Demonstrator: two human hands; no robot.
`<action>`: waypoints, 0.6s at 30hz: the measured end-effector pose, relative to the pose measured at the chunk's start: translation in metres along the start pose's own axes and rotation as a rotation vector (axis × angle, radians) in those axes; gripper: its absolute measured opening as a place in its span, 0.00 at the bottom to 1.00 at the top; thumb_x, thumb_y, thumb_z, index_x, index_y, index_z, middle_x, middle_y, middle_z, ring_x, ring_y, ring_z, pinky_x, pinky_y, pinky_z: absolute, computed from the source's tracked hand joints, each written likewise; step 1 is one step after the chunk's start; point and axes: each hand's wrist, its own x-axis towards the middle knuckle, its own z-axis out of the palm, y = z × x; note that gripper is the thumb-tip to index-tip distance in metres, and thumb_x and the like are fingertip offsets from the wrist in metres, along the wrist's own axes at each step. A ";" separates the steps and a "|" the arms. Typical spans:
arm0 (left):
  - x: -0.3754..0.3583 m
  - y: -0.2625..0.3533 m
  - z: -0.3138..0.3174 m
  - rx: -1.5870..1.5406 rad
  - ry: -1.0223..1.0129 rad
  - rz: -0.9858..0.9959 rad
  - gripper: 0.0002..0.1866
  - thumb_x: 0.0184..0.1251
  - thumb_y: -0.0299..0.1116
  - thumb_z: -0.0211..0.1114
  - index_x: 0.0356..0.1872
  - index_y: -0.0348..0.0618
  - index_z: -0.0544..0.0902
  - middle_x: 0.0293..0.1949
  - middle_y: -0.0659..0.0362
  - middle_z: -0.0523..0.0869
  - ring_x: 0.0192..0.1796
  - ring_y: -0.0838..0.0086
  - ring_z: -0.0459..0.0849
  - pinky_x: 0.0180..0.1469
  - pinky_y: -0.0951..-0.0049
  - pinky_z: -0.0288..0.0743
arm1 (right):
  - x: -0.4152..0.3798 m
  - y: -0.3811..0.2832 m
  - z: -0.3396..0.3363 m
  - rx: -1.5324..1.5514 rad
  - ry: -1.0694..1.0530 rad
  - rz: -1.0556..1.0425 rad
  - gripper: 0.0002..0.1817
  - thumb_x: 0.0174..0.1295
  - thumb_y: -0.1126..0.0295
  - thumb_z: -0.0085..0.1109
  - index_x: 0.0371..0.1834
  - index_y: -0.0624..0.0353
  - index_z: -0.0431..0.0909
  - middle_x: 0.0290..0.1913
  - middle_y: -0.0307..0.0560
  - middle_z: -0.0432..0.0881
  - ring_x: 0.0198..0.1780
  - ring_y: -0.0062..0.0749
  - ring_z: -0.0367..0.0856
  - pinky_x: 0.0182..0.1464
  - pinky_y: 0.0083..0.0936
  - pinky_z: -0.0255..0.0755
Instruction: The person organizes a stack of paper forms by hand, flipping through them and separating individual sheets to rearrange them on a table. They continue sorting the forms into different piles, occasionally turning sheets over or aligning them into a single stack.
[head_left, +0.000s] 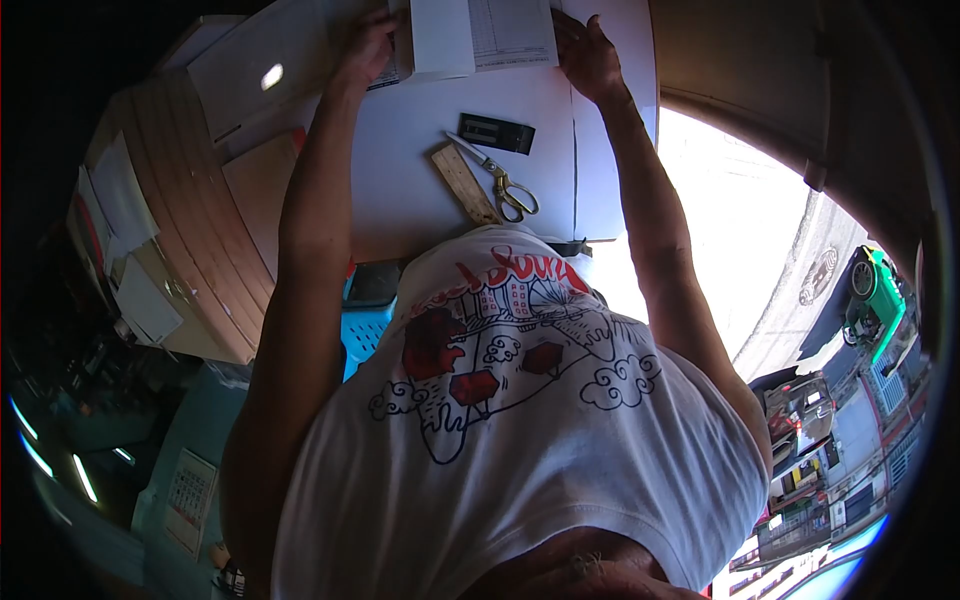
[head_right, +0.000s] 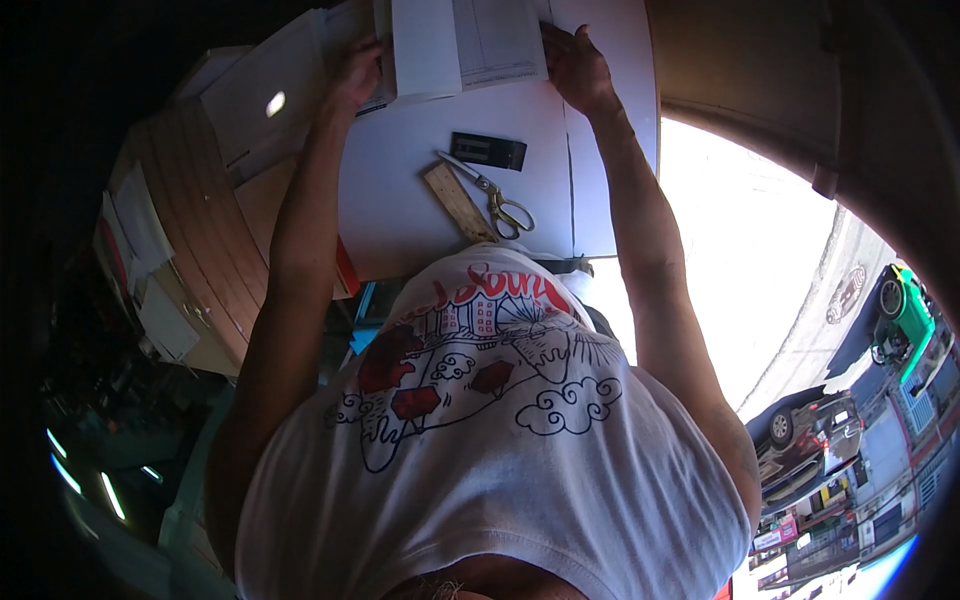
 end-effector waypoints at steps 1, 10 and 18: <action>0.001 -0.001 -0.001 -0.012 -0.003 0.007 0.13 0.67 0.26 0.59 0.51 0.36 0.77 0.50 0.56 0.83 0.51 0.71 0.81 0.56 0.71 0.74 | -0.001 -0.001 0.002 -0.016 0.014 -0.002 0.41 0.67 0.35 0.33 0.67 0.61 0.66 0.60 0.51 0.76 0.60 0.45 0.74 0.61 0.43 0.65; 0.005 -0.008 -0.012 -0.029 -0.044 -0.021 0.13 0.69 0.26 0.56 0.52 0.38 0.76 0.48 0.56 0.83 0.51 0.70 0.81 0.53 0.70 0.77 | -0.005 -0.005 0.013 -0.047 0.064 0.013 0.41 0.69 0.37 0.29 0.69 0.63 0.63 0.62 0.52 0.75 0.62 0.45 0.71 0.63 0.43 0.62; -0.013 -0.001 0.013 -0.066 0.067 -0.018 0.14 0.70 0.28 0.56 0.55 0.40 0.75 0.49 0.57 0.82 0.50 0.70 0.81 0.52 0.69 0.78 | -0.005 -0.006 0.017 -0.047 0.109 0.021 0.40 0.70 0.39 0.23 0.69 0.63 0.62 0.63 0.53 0.73 0.62 0.46 0.71 0.64 0.43 0.62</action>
